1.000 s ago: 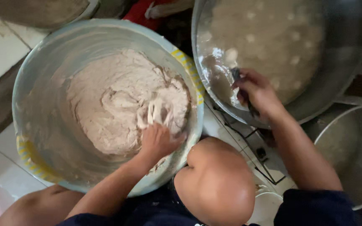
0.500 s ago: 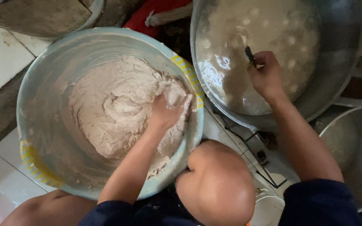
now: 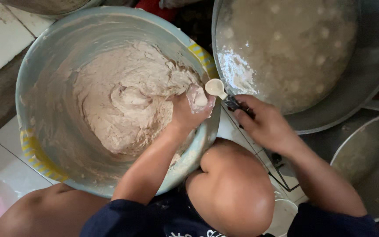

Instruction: The person sits on the floor beside a large basin of thick dough batter and repeatedly pinches off portions of dough by hand, scrapes them into a scoop, and drops the dough balls into a large pot of boiling water, continuing the cycle one ball at a time.

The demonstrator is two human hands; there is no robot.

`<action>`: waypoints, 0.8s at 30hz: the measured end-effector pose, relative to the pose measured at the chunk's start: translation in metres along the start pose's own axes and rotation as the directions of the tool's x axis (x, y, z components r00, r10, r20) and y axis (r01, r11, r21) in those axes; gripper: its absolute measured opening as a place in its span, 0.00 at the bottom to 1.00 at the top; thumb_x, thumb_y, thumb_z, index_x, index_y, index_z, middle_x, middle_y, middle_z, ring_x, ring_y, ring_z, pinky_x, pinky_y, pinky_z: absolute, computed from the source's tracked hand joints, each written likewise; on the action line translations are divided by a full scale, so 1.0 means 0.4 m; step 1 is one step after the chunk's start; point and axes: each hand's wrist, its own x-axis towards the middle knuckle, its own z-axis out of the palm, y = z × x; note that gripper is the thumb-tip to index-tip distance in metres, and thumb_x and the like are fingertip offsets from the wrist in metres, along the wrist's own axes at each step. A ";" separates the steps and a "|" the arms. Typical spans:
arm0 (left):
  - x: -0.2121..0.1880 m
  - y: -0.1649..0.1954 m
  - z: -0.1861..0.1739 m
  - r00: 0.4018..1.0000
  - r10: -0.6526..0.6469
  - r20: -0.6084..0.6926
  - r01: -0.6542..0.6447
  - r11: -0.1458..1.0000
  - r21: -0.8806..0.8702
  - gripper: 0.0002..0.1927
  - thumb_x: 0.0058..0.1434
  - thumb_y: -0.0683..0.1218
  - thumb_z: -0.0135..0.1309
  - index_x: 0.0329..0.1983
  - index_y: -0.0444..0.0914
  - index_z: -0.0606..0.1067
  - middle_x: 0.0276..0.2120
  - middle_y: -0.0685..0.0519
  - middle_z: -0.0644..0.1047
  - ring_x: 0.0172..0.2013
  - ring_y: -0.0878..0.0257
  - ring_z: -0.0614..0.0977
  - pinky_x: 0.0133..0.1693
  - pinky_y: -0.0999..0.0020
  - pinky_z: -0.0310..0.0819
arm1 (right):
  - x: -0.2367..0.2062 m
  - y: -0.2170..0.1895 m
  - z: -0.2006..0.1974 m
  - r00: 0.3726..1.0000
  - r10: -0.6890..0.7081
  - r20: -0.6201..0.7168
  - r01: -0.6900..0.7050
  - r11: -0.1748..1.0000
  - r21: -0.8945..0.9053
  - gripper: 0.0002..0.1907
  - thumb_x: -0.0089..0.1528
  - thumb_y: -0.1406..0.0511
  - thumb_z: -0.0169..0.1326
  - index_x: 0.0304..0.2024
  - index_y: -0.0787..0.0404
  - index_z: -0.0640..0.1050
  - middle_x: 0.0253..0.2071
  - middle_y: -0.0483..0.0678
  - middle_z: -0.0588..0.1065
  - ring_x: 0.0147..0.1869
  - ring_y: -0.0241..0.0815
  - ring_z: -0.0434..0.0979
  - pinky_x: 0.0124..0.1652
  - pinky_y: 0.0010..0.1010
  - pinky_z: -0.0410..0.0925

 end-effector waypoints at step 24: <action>-0.015 -0.029 0.028 0.952 -0.305 -0.013 0.304 0.952 -0.042 0.13 0.60 0.45 0.65 0.25 0.38 0.73 0.22 0.45 0.76 0.25 0.45 0.79 0.31 0.55 0.74 | 0.067 0.079 -0.106 0.937 0.088 -0.337 -0.145 0.978 -0.150 0.20 0.68 0.67 0.54 0.63 0.61 0.75 0.49 0.58 0.80 0.43 0.47 0.81 0.44 0.35 0.72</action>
